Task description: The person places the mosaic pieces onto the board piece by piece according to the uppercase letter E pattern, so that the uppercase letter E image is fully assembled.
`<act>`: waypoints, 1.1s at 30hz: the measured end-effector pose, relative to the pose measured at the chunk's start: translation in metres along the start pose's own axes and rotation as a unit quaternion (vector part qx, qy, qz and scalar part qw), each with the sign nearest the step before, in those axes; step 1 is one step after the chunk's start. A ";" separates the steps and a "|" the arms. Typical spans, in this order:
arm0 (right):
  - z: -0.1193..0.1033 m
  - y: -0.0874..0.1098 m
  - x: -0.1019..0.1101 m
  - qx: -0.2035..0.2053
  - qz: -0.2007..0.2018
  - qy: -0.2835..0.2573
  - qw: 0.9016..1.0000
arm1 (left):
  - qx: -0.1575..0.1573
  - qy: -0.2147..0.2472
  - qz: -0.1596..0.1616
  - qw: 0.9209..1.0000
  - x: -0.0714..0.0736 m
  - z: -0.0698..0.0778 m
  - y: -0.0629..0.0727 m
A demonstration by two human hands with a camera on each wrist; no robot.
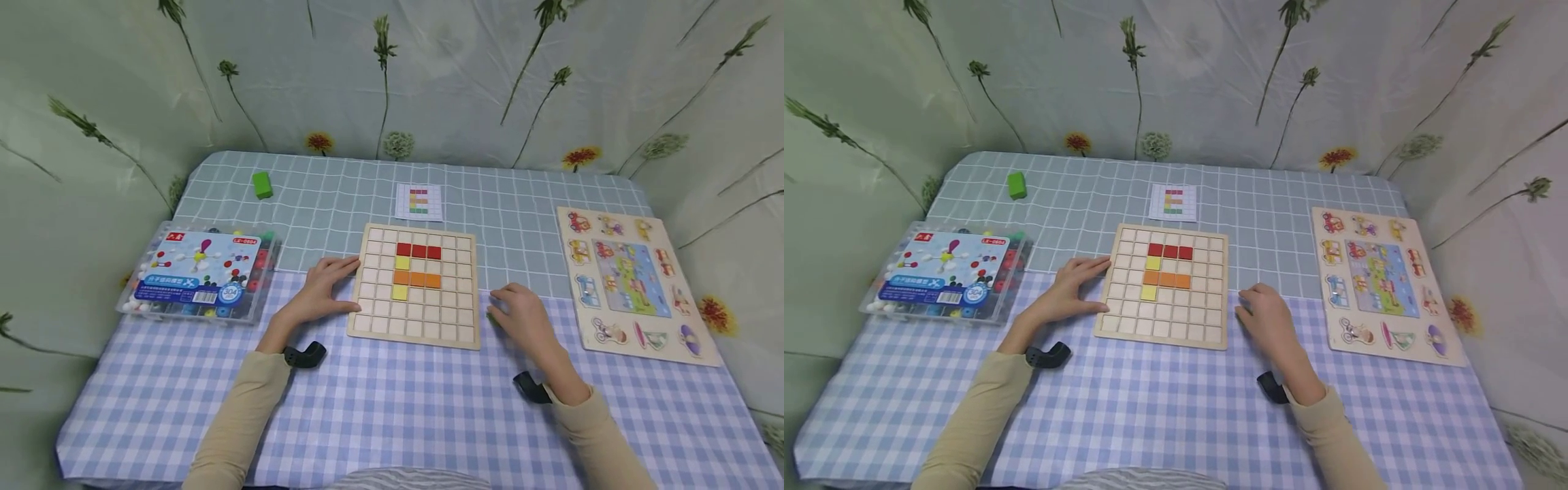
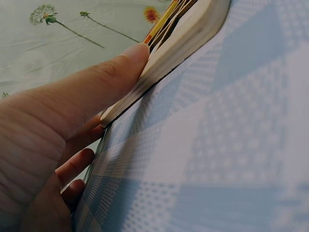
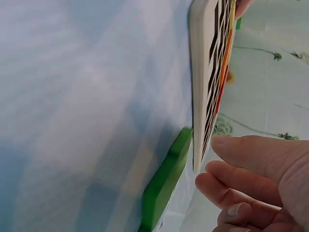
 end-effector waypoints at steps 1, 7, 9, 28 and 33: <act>0.001 0.001 0.000 -0.002 0.000 0.000 1.000 | 0.003 -0.002 -0.001 1.000 0.000 -0.001 0.000; 0.006 0.009 0.001 -0.017 -0.009 0.004 1.000 | 0.008 0.001 -0.002 1.000 0.000 -0.003 0.000; 0.007 0.012 0.002 -0.024 -0.012 0.008 1.000 | 0.005 0.001 -0.004 1.000 -0.001 -0.001 -0.002; 0.006 0.015 -0.004 -0.038 -0.061 0.016 0.997 | 0.003 -0.001 -0.006 1.000 -0.001 0.001 -0.003; 0.001 0.011 -0.004 -0.020 -0.050 0.013 0.998 | 0.004 0.000 -0.007 1.000 -0.002 0.001 -0.003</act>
Point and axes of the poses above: each hand's wrist, its own y-axis away from the middle knuckle, its own x-axis out of the back of the hand, z = x × y, the point moved 6 cm from there along -y, towards the middle knuckle, and after that the axes turned 13 degrees about x, right-handed, at the moved point
